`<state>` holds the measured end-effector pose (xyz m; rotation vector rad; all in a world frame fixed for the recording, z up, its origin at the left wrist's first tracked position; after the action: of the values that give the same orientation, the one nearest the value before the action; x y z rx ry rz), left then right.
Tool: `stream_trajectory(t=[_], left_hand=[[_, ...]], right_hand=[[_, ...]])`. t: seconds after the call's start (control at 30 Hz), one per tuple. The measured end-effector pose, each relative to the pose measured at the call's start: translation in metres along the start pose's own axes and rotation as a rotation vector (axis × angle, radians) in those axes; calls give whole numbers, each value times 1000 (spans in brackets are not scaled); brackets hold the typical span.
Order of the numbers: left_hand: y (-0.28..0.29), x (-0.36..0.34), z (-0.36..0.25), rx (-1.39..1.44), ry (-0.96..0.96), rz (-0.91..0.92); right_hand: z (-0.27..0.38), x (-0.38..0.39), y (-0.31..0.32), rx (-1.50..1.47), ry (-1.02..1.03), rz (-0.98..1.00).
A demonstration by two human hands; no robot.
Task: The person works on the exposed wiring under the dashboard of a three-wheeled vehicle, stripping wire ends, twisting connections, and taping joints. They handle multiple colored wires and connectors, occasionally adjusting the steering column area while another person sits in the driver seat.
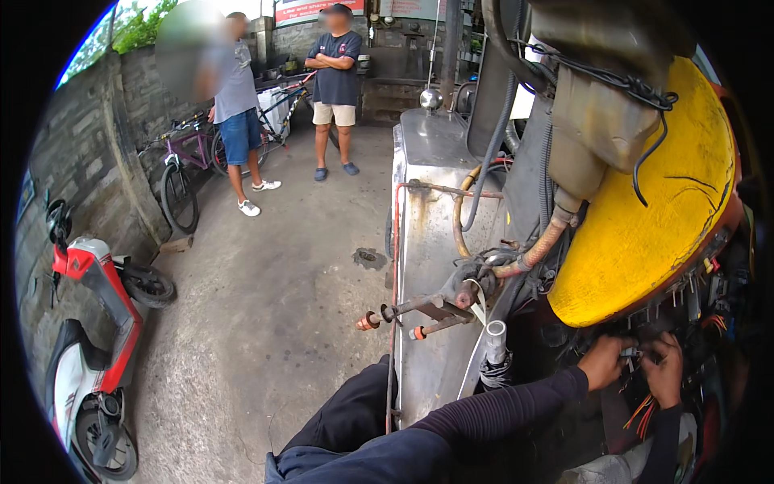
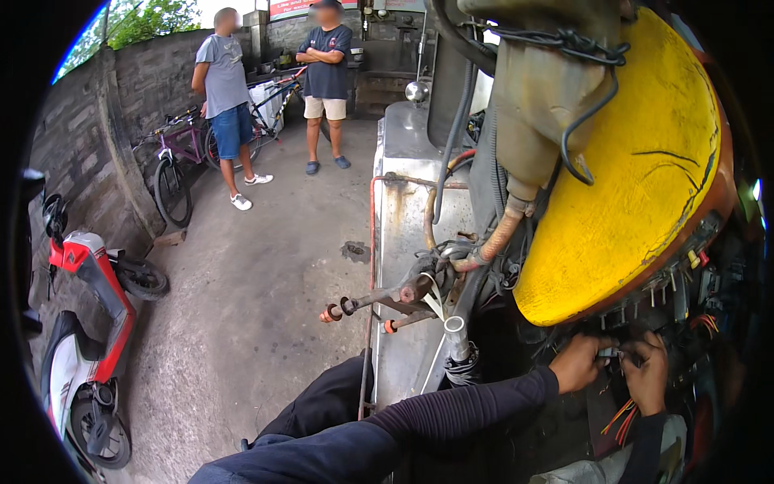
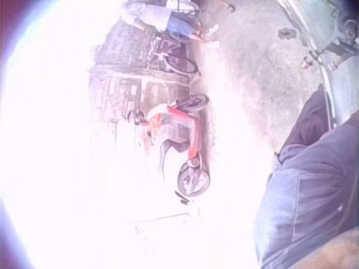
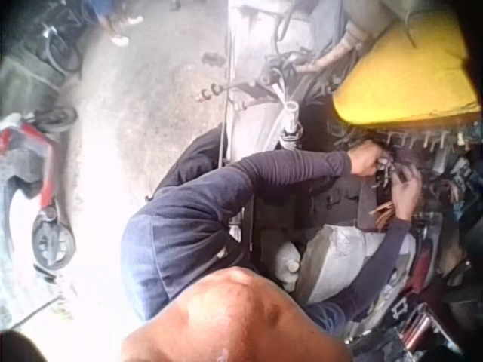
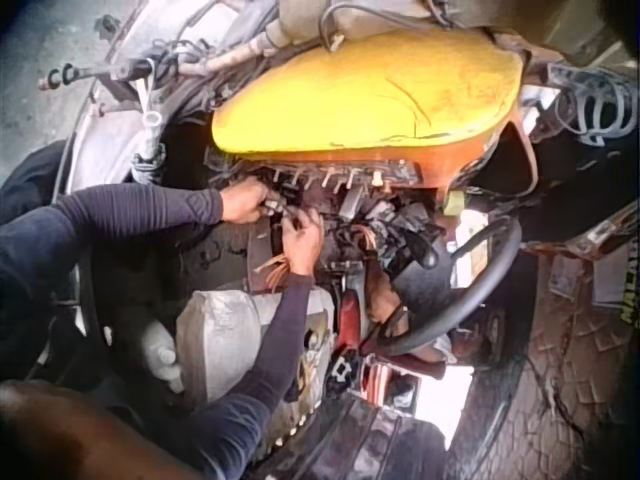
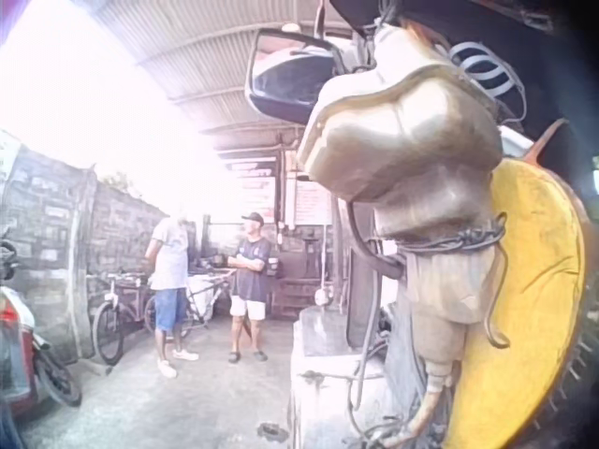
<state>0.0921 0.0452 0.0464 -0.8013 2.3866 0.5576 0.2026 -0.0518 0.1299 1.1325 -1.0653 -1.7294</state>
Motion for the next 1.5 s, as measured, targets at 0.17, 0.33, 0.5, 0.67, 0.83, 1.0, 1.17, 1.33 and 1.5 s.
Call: stream_trajectory(t=[0.17, 0.33, 0.5, 0.67, 0.83, 1.0, 1.17, 1.33, 1.5], left_hand=[[4, -1, 2, 38, -1, -36], [9, -1, -3, -39, 26, 5], [14, 0, -7, -18, -4, 27], [13, -1, 0, -60, 112, 43], [16, -2, -6, -22, 144, 31], [14, -4, -6, 14, 147, 60], [14, -5, -3, -2, 153, 94], [15, -5, 0, -55, 146, 109], [16, -5, 3, -20, 151, 116]], right_hand=[[7, -1, 0, 5, 79, -50], [15, -2, 1, 59, 98, -53], [25, -2, 5, 120, 122, -26], [34, -1, 5, 126, 214, -10], [36, -2, 11, 66, 203, -42], [23, -5, 14, -167, 140, 63], [10, -4, 17, -433, 21, 143], [14, 6, 53, -239, 45, 106], [8, 34, 61, -104, -11, 351]])
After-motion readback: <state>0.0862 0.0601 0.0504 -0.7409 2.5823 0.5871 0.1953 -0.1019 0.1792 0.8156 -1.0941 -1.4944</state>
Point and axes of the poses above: each hand's wrist, its own x-axis away from the middle knuckle, its own y-axis out of the back of the hand, z = x × y, the point moved 9 cm from there along -x, towards the middle knuckle, and after that the axes turned 9 degrees about z, right-handed, at the moved point
